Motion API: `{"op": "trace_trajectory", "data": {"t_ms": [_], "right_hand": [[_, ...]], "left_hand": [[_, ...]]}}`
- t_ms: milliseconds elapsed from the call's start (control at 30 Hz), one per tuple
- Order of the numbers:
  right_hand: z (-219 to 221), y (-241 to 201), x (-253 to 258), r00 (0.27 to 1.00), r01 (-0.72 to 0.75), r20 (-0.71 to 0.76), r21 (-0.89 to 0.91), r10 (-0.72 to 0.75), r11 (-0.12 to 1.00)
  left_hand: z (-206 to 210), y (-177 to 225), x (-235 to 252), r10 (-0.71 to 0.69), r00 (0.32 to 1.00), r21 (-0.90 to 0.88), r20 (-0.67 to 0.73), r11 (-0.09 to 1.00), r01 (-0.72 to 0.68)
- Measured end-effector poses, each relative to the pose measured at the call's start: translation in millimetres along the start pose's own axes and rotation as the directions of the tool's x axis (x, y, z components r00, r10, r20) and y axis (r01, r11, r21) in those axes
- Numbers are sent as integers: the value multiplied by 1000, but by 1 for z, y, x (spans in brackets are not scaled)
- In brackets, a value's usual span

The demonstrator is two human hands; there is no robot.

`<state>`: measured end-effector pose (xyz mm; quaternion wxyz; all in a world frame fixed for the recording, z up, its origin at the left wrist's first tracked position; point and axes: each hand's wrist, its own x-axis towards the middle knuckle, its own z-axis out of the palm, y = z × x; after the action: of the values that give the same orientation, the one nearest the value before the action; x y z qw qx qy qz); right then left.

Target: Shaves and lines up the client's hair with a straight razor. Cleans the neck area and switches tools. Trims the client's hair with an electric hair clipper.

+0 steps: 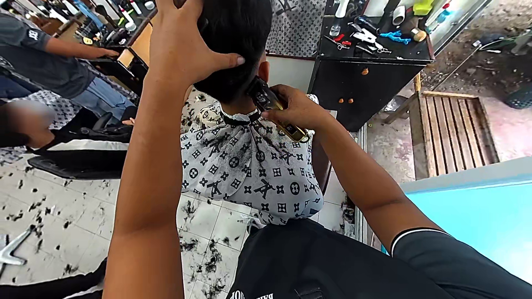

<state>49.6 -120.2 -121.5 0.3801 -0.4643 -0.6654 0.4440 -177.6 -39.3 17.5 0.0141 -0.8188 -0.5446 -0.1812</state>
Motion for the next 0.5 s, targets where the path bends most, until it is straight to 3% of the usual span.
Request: {"op": "trace_trajectory", "data": {"t_ms": [133, 233, 333, 433, 500], "right_hand": [[7, -1, 6, 982, 189, 8, -134, -190, 973], [3, 8, 3, 1000, 28, 13, -82, -27, 996], [-2, 15, 3, 998, -39, 48, 60, 37, 997], [3, 10, 6, 996, 89, 13, 30, -90, 996], [2, 8, 7, 995, 102, 25, -17, -101, 995]], "left_hand": [[0, 4, -11, -2, 995, -12, -99, 1000, 1], [-5, 0, -37, -43, 954, -97, -298, 995, 15], [-1, -16, -66, -74, 856, -307, -512, 946, -102], [12, -20, -92, -216, 845, -564, -489, 818, -117], [20, -22, -109, -253, 860, -626, -443, 774, -95]]}}
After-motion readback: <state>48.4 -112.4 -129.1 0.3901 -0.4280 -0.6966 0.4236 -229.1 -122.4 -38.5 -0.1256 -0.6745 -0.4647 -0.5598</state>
